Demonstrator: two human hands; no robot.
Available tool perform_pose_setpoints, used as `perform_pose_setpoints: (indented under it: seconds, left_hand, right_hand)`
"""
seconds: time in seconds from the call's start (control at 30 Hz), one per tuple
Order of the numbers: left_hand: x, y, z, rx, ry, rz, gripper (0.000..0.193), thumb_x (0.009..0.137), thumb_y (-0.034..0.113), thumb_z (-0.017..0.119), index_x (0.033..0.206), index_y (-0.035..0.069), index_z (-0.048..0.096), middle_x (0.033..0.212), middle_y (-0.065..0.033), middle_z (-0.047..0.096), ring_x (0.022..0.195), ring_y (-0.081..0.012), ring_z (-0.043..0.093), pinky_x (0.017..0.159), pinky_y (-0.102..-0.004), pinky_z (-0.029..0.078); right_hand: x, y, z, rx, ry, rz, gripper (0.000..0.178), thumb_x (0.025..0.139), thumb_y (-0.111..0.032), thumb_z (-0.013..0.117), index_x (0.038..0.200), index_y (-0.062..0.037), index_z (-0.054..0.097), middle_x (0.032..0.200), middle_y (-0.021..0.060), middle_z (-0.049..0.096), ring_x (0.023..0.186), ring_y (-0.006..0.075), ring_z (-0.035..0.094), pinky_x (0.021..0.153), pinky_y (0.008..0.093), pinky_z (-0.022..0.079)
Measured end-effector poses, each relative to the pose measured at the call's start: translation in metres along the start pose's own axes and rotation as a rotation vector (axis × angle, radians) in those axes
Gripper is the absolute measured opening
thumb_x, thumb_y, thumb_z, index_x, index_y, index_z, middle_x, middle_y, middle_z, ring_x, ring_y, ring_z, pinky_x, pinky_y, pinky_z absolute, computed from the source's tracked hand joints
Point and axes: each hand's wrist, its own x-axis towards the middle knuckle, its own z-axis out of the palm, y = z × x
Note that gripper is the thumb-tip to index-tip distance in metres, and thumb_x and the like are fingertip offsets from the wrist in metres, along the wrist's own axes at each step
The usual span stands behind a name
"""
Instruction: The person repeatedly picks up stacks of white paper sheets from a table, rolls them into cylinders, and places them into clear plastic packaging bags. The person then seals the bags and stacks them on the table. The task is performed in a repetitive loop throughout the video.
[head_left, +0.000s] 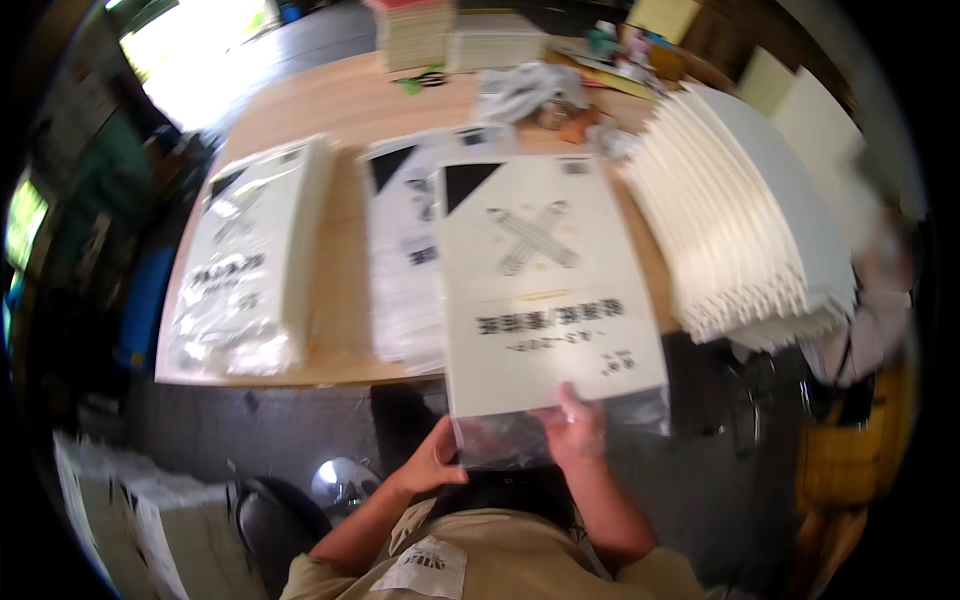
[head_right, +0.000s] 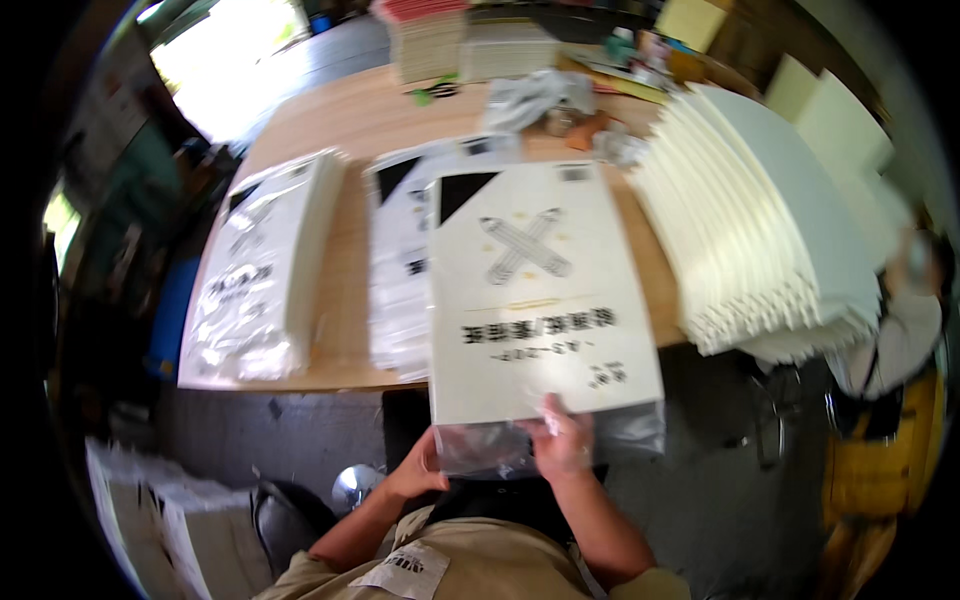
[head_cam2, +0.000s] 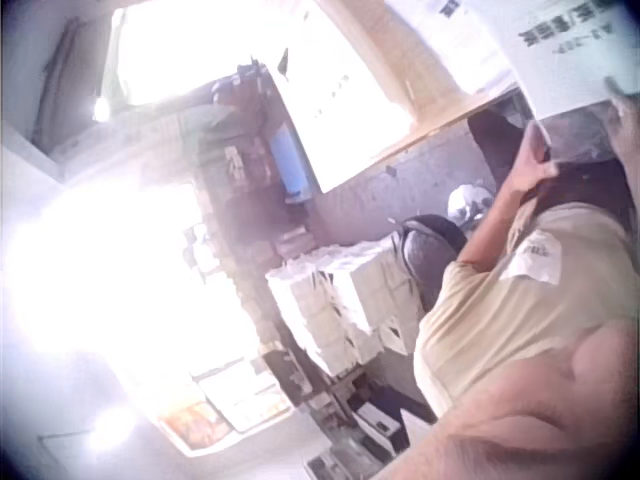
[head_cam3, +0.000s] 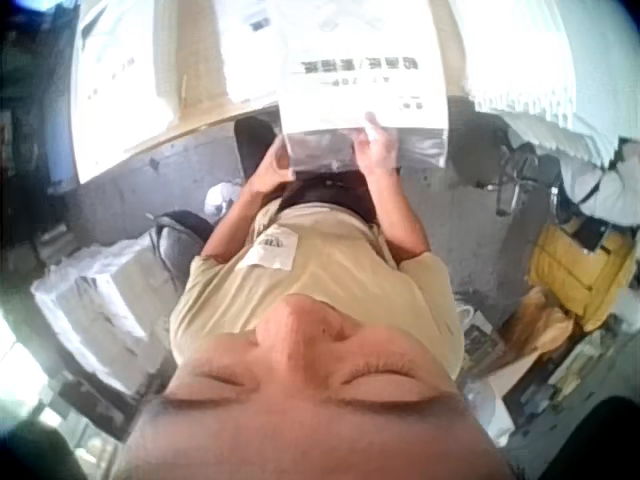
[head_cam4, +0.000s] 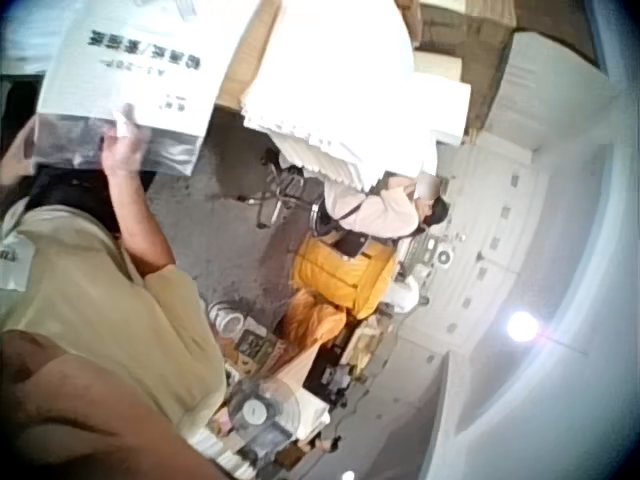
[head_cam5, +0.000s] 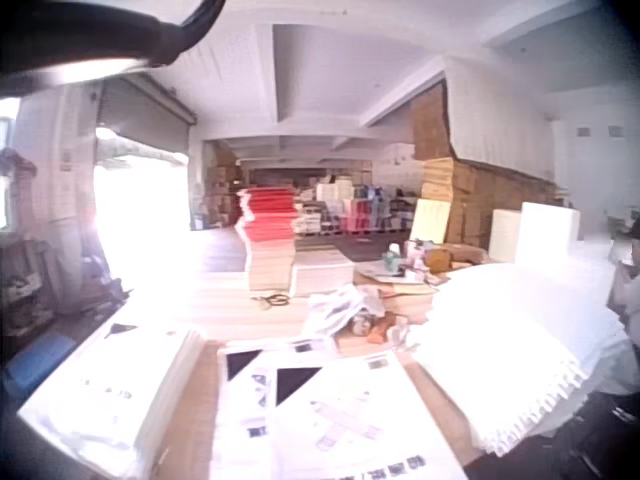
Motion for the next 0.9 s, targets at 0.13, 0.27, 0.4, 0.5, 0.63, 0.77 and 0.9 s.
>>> perform_pose_setpoints:
  seconds: [0.13, 0.27, 0.4, 0.5, 0.63, 0.77, 0.9]
  left_hand:
    - [0.030, 0.060, 0.004, -0.450, 0.298, 0.100, 0.080, 0.091, 0.046, 0.067, 0.150, 0.005, 0.031, 0.143, -0.0101, 0.048, 0.130, -0.0229, 0.048, 0.107, -0.0409, 0.039]
    - [0.040, 0.097, 0.005, -0.088, 0.500, 0.070, 0.063, 0.093, 0.013, 0.067, 0.147, 0.005, 0.036, 0.133, -0.0119, 0.058, 0.118, -0.0197, 0.058, 0.099, -0.0366, 0.048]
    - [0.019, 0.136, -0.021, 0.222, 0.791, 0.332, 0.059, 0.090, 0.001, 0.067, 0.143, 0.003, 0.041, 0.125, -0.0120, 0.061, 0.110, -0.0189, 0.061, 0.092, -0.0341, 0.053]
    - [-0.006, 0.217, -0.065, 0.435, 1.009, 0.342, 0.052, 0.091, 0.001, 0.064, 0.139, 0.001, 0.044, 0.116, -0.0120, 0.065, 0.102, -0.0204, 0.064, 0.084, -0.0350, 0.057]
    - [-0.062, 0.335, -0.163, 0.730, 0.914, 0.296, 0.043, 0.091, 0.001, 0.061, 0.133, -0.001, 0.052, 0.113, -0.0114, 0.067, 0.096, -0.0204, 0.066, 0.081, -0.0330, 0.056]
    - [-0.130, 0.369, -0.278, 0.873, 0.930, 0.015, 0.048, 0.090, 0.005, 0.064, 0.136, -0.002, 0.050, 0.116, -0.0120, 0.066, 0.102, -0.0202, 0.065, 0.088, -0.0333, 0.054]
    - [-0.146, 0.355, -0.348, 1.288, 1.193, -0.365, 0.062, 0.087, 0.009, 0.069, 0.143, -0.001, 0.044, 0.118, -0.0138, 0.066, 0.103, -0.0218, 0.065, 0.087, -0.0340, 0.054]
  right_hand:
    - [-0.011, 0.004, 0.010, -0.028, -0.066, -0.010, 0.041, 0.095, -0.006, 0.055, 0.135, -0.0001, 0.046, 0.126, 0.0164, 0.058, 0.108, 0.0313, 0.064, 0.082, 0.0484, 0.061]
    - [-0.012, 0.017, 0.040, -0.108, -0.207, -0.046, 0.047, 0.099, -0.010, 0.051, 0.143, -0.0023, 0.038, 0.135, 0.0177, 0.052, 0.121, 0.0337, 0.057, 0.092, 0.0503, 0.056]
    - [-0.004, 0.035, 0.108, -0.105, -0.427, 0.052, 0.046, 0.100, -0.011, 0.050, 0.144, -0.0028, 0.037, 0.136, 0.0174, 0.051, 0.121, 0.0336, 0.057, 0.094, 0.0506, 0.056]
    - [0.011, 0.060, 0.175, -0.023, -0.693, 0.205, 0.048, 0.099, -0.006, 0.053, 0.143, -0.0012, 0.035, 0.133, 0.0181, 0.053, 0.117, 0.0289, 0.060, 0.091, 0.0467, 0.059]
    - [-0.007, 0.116, 0.228, -0.123, -0.853, 0.327, 0.044, 0.100, -0.009, 0.054, 0.141, 0.0014, 0.041, 0.133, 0.0176, 0.057, 0.112, 0.0241, 0.063, 0.090, 0.0396, 0.058]
    - [-0.023, 0.115, 0.212, -0.465, -1.114, 0.505, 0.041, 0.101, -0.012, 0.055, 0.138, 0.0022, 0.047, 0.130, 0.0162, 0.061, 0.105, 0.0220, 0.066, 0.087, 0.0321, 0.057]
    - [0.023, 0.128, 0.215, -0.714, -1.024, 0.144, 0.050, 0.098, -0.015, 0.059, 0.142, 0.0025, 0.043, 0.132, 0.0188, 0.059, 0.105, 0.0255, 0.067, 0.087, 0.0319, 0.055]
